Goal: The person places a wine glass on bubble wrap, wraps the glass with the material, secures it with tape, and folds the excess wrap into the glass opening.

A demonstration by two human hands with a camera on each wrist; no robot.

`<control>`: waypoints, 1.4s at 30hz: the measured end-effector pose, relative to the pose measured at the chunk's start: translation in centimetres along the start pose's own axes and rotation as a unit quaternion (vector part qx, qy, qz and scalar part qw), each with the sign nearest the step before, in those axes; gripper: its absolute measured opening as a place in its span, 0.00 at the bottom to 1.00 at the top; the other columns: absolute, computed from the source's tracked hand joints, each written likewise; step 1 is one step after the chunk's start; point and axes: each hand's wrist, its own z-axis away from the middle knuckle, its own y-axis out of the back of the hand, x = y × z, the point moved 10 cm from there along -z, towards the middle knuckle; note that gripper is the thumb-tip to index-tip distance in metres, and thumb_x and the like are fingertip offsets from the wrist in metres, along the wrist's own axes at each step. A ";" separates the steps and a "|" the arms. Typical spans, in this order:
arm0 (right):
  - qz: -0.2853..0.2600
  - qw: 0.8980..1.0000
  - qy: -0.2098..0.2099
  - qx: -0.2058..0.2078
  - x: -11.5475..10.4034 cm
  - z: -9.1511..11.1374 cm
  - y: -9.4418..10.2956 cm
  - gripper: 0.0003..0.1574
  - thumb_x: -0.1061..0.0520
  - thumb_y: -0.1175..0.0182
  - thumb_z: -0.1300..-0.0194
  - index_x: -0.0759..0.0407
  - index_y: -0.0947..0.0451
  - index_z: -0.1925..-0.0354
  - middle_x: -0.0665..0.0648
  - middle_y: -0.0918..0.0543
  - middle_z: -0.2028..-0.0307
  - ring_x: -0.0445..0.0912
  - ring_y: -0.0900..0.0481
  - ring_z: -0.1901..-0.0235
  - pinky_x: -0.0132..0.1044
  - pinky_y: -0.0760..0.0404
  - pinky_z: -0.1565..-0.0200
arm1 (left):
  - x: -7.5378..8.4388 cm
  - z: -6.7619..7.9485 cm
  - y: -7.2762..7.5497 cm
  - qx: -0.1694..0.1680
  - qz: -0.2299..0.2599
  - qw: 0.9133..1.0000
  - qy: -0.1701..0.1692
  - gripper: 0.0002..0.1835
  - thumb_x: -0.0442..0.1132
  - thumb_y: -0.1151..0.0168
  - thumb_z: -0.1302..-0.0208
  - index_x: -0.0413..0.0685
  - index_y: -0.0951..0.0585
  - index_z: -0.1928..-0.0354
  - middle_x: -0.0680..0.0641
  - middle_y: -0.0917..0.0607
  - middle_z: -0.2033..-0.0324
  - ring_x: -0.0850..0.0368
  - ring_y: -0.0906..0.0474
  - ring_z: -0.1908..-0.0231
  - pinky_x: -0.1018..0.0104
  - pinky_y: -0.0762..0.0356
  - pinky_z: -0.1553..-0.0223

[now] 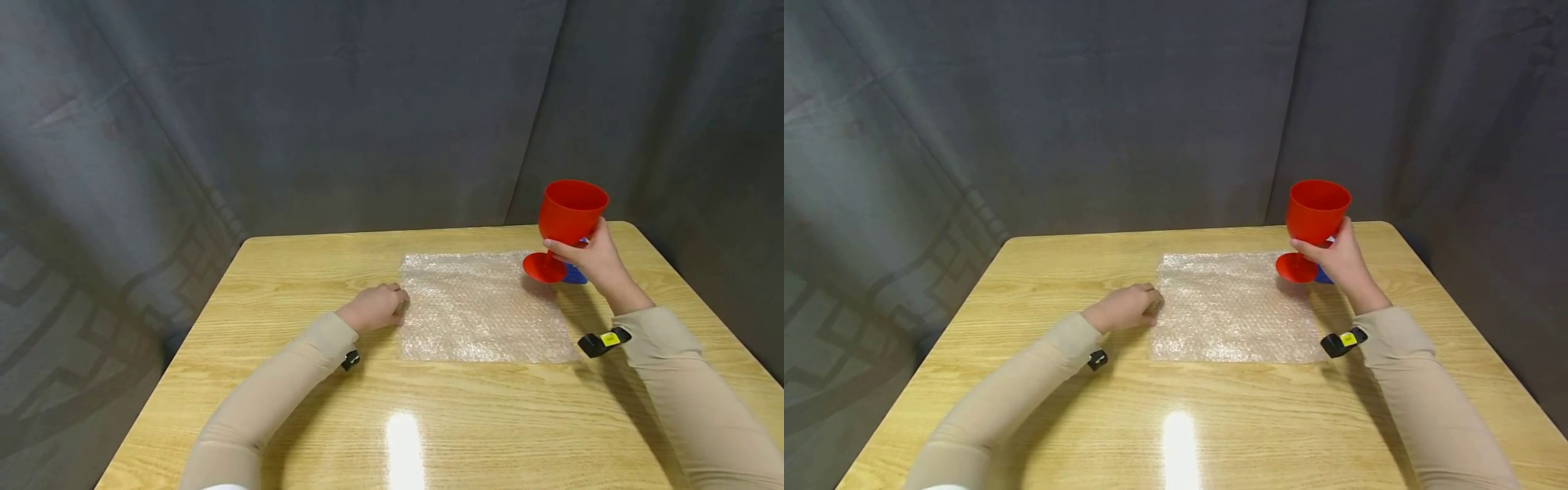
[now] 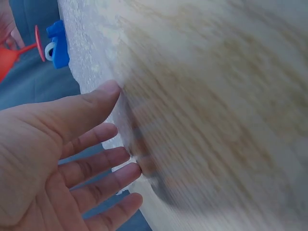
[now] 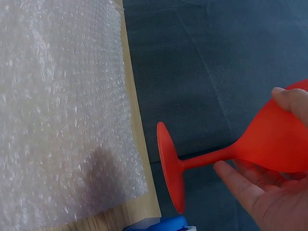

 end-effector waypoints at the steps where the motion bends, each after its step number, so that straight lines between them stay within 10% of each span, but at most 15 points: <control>1: -0.001 1.000 0.000 0.000 0.0 0.0 0.0 0.49 0.55 0.35 0.37 0.50 0.55 0.30 0.35 0.37 0.49 0.35 0.35 0.51 0.19 0.21 0.62 | 0.0 0.0 0.0 0.000 -0.001 1.000 0.002 0.17 0.49 0.35 0.37 0.50 0.20 0.50 0.50 0.20 0.59 0.56 0.20 0.60 0.66 0.19 0.62; 13: -0.015 0.998 -0.036 -0.040 -1.0 0.7 -2.9 0.52 0.51 0.35 0.38 0.52 0.61 0.32 0.52 0.39 0.41 0.40 0.33 0.50 0.24 0.18 0.60 | -0.1 0.0 -0.1 -0.008 -0.002 1.000 0.010 0.17 0.50 0.34 0.39 0.51 0.20 0.51 0.51 0.21 0.60 0.54 0.21 0.56 0.66 0.19 0.61; 23: -0.048 0.992 0.020 -0.116 -4.8 2.9 -8.8 0.50 0.57 0.32 0.40 0.51 0.50 0.29 0.53 0.34 0.39 0.45 0.27 0.48 0.27 0.19 0.55 | 0.0 0.1 -0.1 -0.003 0.001 1.000 0.006 0.15 0.49 0.34 0.39 0.51 0.20 0.53 0.52 0.23 0.63 0.58 0.24 0.62 0.68 0.21 0.64; 31: -0.161 0.964 -0.056 -0.202 -5.5 5.3 -14.5 0.48 0.61 0.35 0.38 0.58 0.55 0.31 0.65 0.35 0.39 0.46 0.19 0.53 0.47 0.15 0.55 | 0.1 0.0 0.0 0.009 0.009 1.000 0.002 0.14 0.47 0.31 0.41 0.50 0.20 0.56 0.52 0.24 0.64 0.58 0.25 0.64 0.67 0.21 0.65; 42: -0.182 0.942 -0.119 -0.257 -3.7 6.4 -19.8 0.46 0.57 0.38 0.36 0.65 0.53 0.32 0.71 0.29 0.41 0.46 0.21 0.52 0.45 0.21 0.43 | 0.2 -0.2 0.2 0.014 0.015 1.000 0.007 0.14 0.44 0.29 0.42 0.49 0.19 0.57 0.51 0.22 0.65 0.55 0.23 0.63 0.65 0.19 0.62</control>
